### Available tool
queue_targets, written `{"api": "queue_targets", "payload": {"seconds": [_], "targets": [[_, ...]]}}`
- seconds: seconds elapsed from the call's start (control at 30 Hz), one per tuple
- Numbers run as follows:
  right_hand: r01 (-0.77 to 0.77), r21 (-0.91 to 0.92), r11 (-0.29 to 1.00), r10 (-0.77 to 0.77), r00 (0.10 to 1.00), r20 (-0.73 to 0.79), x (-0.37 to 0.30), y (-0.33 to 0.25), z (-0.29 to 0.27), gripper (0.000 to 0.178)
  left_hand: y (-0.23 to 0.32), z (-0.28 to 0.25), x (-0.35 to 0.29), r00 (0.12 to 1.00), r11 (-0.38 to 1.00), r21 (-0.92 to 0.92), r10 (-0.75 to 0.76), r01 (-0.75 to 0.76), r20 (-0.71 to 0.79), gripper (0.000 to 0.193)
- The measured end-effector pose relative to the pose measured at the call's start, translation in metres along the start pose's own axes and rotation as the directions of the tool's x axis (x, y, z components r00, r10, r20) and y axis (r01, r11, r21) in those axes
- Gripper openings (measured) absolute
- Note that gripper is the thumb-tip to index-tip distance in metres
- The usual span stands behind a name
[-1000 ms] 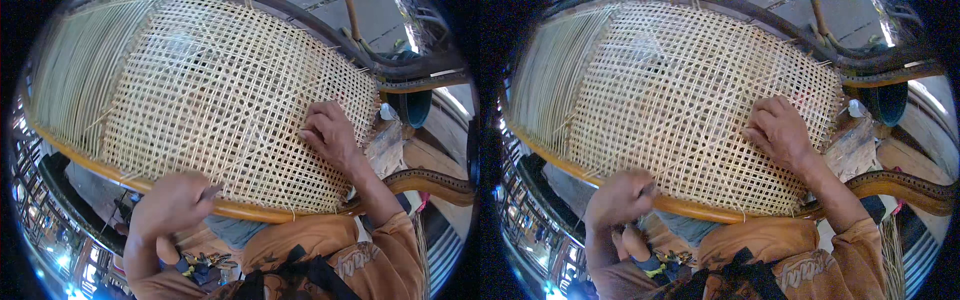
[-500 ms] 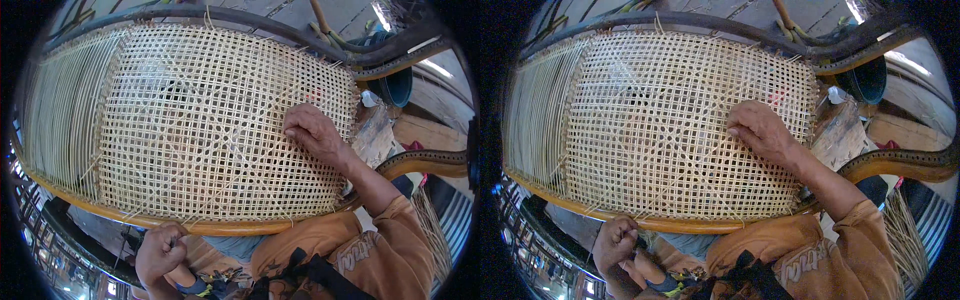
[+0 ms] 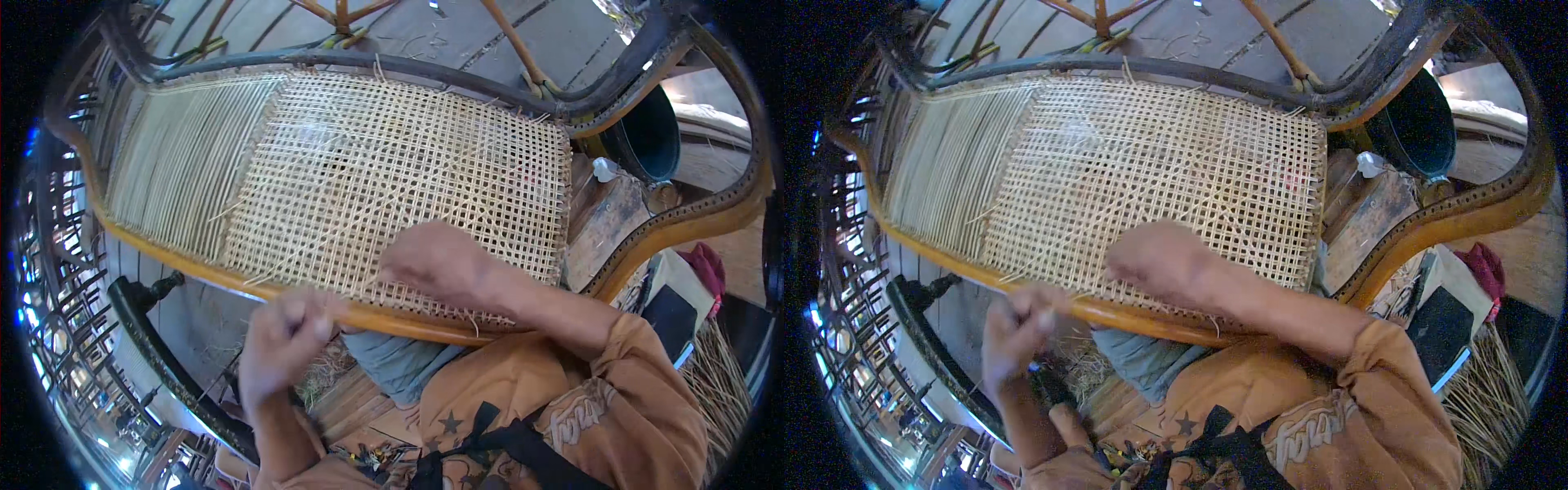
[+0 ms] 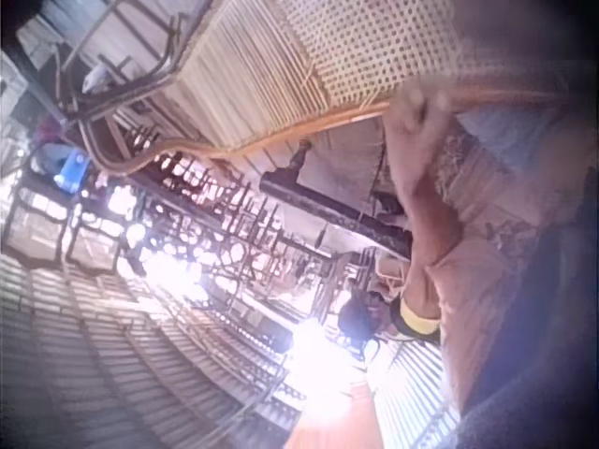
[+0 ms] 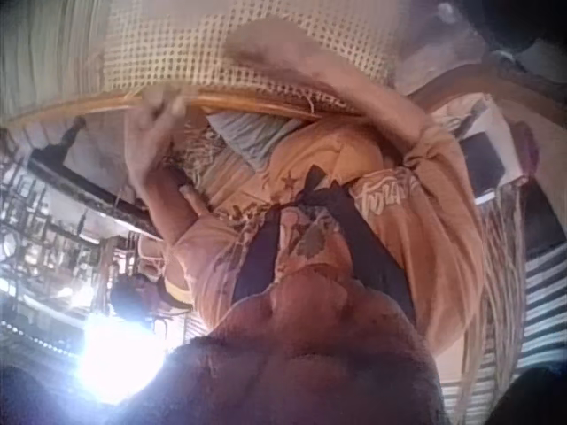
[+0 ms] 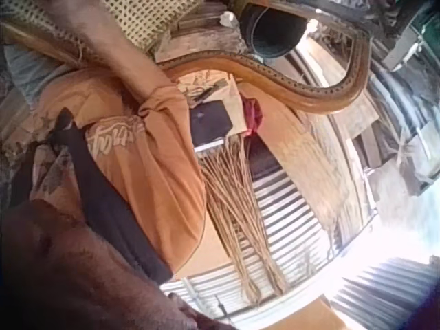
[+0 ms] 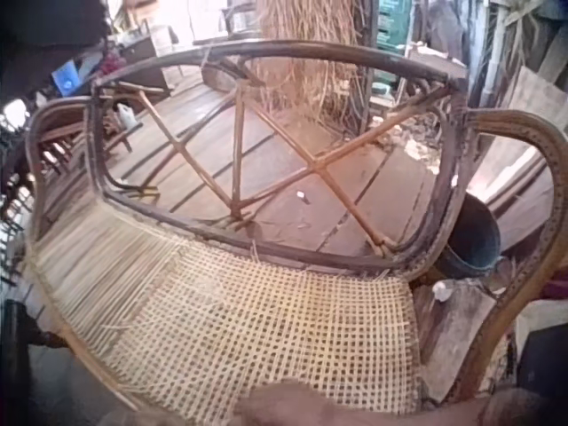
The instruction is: Weaving and trimming wicker/rattan material on a chair frame using a small knife.
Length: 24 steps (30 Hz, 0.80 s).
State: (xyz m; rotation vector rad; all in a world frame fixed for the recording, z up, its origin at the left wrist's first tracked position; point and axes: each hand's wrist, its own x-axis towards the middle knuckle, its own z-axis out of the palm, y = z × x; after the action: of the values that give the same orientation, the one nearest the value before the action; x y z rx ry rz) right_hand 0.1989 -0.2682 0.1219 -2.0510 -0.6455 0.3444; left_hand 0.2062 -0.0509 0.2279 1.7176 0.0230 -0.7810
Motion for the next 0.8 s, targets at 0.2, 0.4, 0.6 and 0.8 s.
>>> {"api": "queue_targets", "payload": {"seconds": [0.2,0.4,0.6,0.8], "targets": [[-0.494,0.056,0.868,0.496,0.867,-0.045,-0.036,0.03,-0.016,0.019,-0.019,0.035,0.061,0.992,0.38,0.925,0.116,0.009,-0.057,0.026],[-0.444,0.094,0.891,0.452,0.887,-0.09,-0.037,0.031,-0.015,0.022,-0.029,0.046,0.081,0.999,0.198,0.98,-0.005,-0.034,0.036,0.026],[-0.44,-0.031,0.897,0.435,0.894,-0.108,-0.035,0.036,-0.005,0.024,-0.018,0.059,0.088,0.988,0.073,0.997,-0.155,0.005,0.006,0.027],[-0.547,-0.009,0.837,0.547,0.837,-0.024,-0.032,0.02,-0.013,0.025,0.004,0.075,0.104,0.971,-0.027,0.999,-0.238,-0.021,0.014,0.026]]}}
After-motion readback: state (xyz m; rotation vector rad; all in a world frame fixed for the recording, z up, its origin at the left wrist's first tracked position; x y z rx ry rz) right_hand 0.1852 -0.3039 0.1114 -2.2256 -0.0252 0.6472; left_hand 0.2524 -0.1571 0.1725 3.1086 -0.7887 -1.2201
